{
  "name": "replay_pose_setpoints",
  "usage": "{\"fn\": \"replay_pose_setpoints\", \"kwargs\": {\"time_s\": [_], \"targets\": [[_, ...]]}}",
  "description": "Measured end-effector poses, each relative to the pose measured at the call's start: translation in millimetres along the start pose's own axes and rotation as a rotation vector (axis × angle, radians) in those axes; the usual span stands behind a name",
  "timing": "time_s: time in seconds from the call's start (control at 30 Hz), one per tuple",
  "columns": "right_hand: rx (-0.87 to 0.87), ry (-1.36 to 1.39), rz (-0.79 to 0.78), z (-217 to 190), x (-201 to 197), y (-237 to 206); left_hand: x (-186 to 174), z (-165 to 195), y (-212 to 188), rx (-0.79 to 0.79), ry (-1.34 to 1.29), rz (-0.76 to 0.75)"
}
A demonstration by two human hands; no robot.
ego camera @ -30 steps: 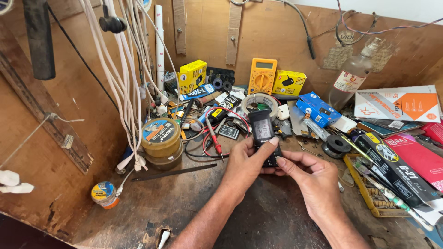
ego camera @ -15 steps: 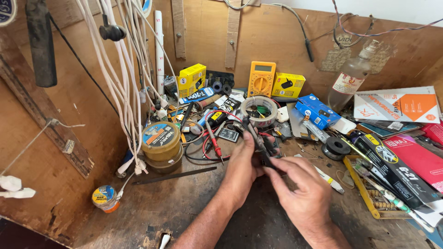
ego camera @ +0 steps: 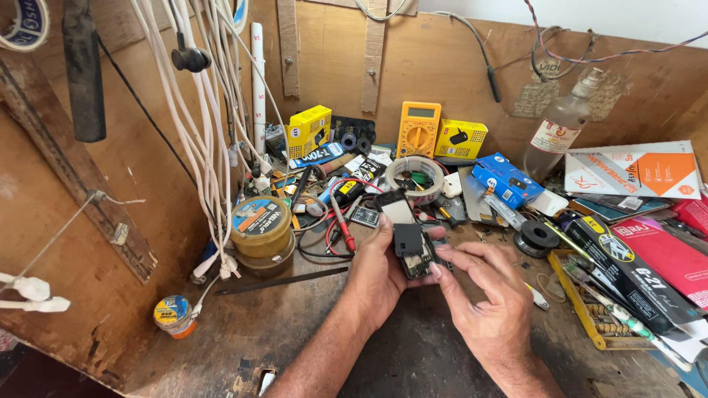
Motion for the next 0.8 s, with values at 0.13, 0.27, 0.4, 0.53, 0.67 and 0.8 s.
{"fn": "replay_pose_setpoints", "kwargs": {"time_s": [0.13,0.27,0.4,0.53,0.67,0.8], "targets": [[-0.115,-0.014,-0.035,-9,-2,4,0,-6,2,-0.015,0.013,-0.022],[-0.157,-0.020,-0.108,-15,1,8,-2,-12,4,-0.014,0.038,0.004],[-0.166,-0.062,-0.167,-15,9,15,-6,-18,7,-0.036,0.054,0.044],[-0.194,-0.109,-0.207,-15,11,20,-2,-17,10,0.009,0.034,0.016],[-0.207,-0.081,-0.188,-14,9,22,-1,-16,8,-0.010,0.055,0.046],[-0.237,-0.102,-0.169,-14,2,26,6,-15,4,-0.026,0.084,-0.014]]}}
Point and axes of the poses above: each hand's wrist, its own y-axis towards the middle knuckle, its own x-axis out of the palm, z = x × y, the point moved 8 cm from there along y, towards the middle knuckle, and after that the axes turned 9 degrees about y, right-handed, at the moved point
